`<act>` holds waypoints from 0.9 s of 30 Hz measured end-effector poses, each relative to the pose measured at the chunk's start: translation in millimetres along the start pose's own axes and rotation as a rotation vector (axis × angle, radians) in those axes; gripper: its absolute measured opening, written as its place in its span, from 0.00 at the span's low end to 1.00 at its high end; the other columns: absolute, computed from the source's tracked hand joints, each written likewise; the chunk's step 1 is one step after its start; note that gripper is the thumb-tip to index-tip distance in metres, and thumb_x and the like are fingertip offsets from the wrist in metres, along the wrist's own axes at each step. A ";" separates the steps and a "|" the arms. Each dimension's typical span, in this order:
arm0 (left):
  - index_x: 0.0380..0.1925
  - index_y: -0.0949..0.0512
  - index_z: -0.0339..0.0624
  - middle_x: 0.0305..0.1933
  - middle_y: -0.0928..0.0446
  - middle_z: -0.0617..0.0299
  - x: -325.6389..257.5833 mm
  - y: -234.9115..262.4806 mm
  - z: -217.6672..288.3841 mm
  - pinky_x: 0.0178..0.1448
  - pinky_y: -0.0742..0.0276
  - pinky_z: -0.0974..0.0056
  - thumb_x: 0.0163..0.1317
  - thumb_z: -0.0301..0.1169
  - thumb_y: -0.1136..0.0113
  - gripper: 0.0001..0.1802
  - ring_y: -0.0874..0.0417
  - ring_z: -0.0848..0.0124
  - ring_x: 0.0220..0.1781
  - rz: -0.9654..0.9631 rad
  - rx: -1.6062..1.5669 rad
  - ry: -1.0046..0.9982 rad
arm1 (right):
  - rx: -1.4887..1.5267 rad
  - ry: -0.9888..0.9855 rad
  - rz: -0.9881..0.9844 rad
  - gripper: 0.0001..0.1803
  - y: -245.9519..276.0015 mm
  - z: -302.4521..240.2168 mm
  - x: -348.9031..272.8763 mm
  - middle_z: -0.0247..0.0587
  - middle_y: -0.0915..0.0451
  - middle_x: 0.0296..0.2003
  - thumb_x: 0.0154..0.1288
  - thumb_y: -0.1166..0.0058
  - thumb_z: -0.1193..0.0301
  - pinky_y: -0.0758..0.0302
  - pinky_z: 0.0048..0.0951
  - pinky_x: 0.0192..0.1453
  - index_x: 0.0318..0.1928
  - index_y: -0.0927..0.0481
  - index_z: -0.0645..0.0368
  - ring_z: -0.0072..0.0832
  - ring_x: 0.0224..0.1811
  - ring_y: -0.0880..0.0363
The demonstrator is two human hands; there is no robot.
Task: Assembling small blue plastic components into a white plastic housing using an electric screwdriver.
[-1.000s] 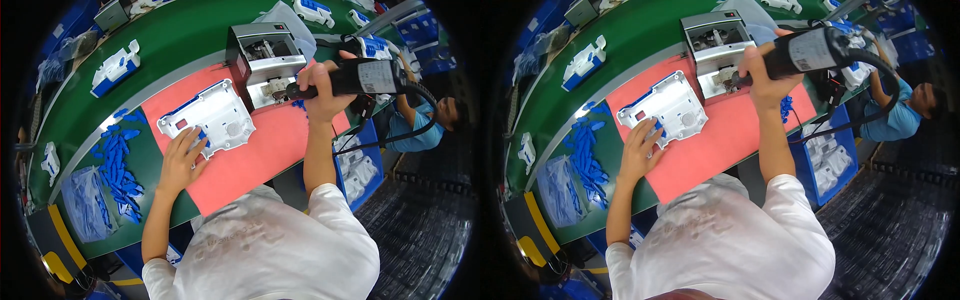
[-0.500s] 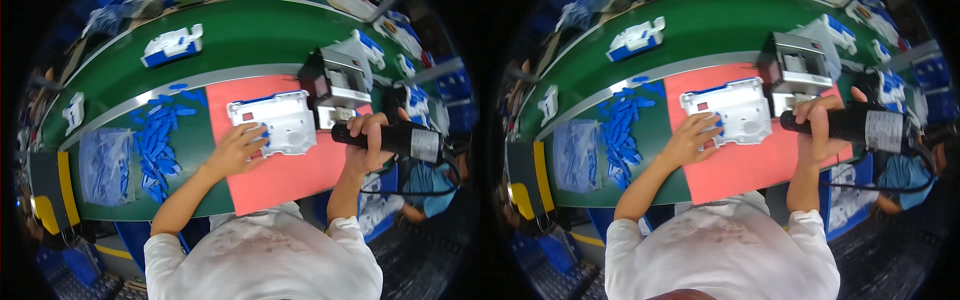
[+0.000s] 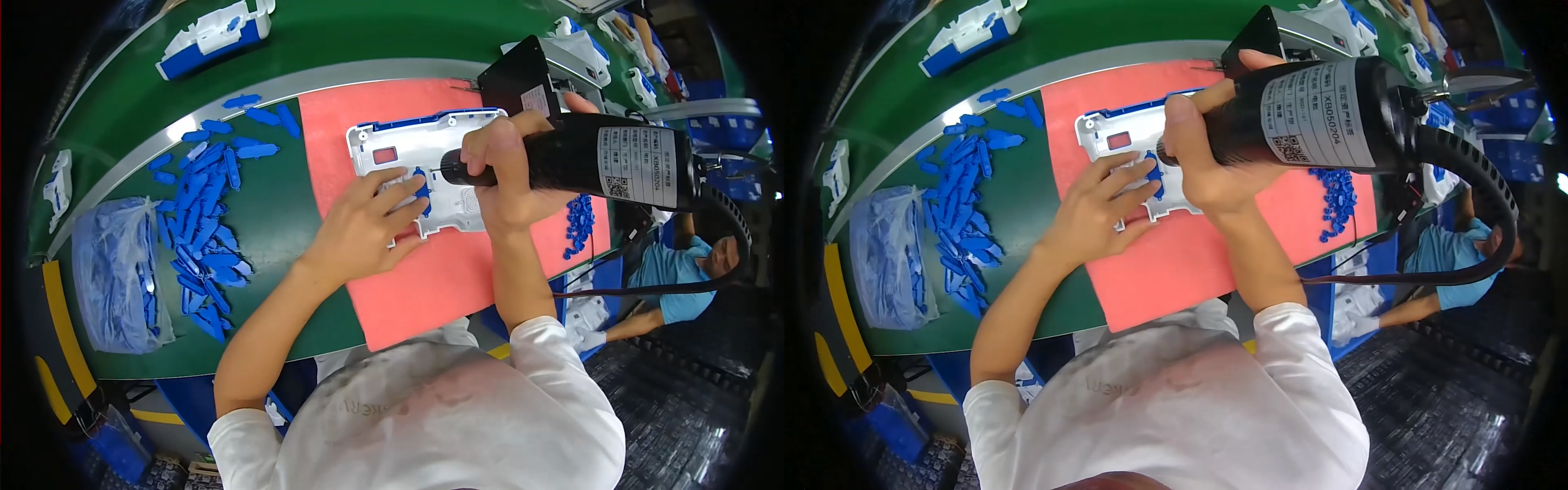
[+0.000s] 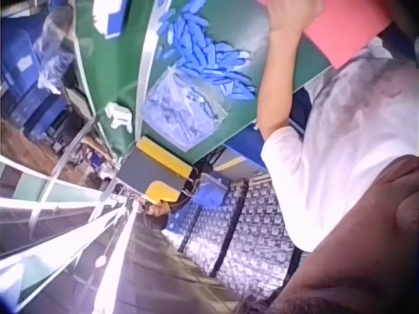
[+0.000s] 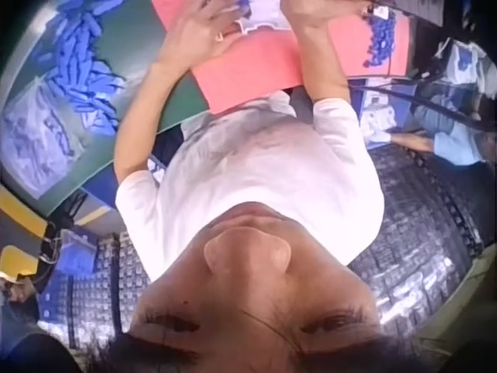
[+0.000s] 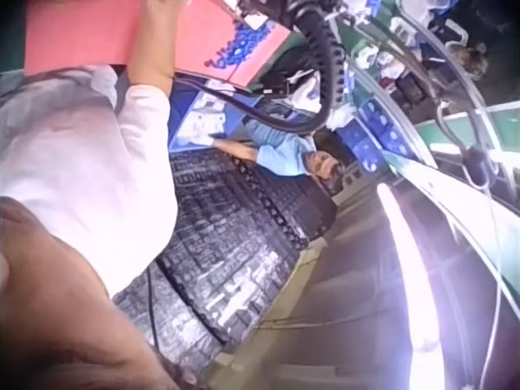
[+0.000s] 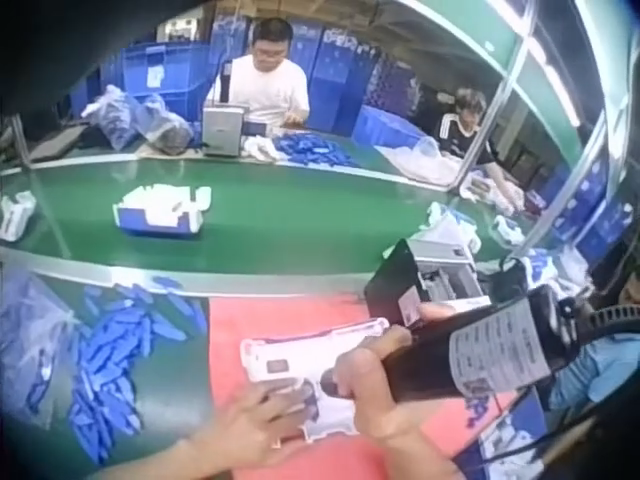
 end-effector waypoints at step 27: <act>0.41 0.18 0.40 0.56 0.25 0.59 -2.3 -1.0 -1.2 0.58 0.24 0.54 0.43 0.35 0.28 0.23 0.26 0.55 0.60 0.000 -0.005 0.028 | -0.010 -0.006 -0.026 0.32 -14.3 11.8 -3.9 0.37 0.32 0.17 0.59 0.52 0.85 0.28 0.31 0.21 0.62 0.48 0.59 0.23 0.12 0.34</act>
Point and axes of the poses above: each hand's wrist, its own x-axis towards the middle knuckle, its own y-axis out of the back of the hand, z = x × y, the point moved 9 cm from there along x, towards the middle knuckle
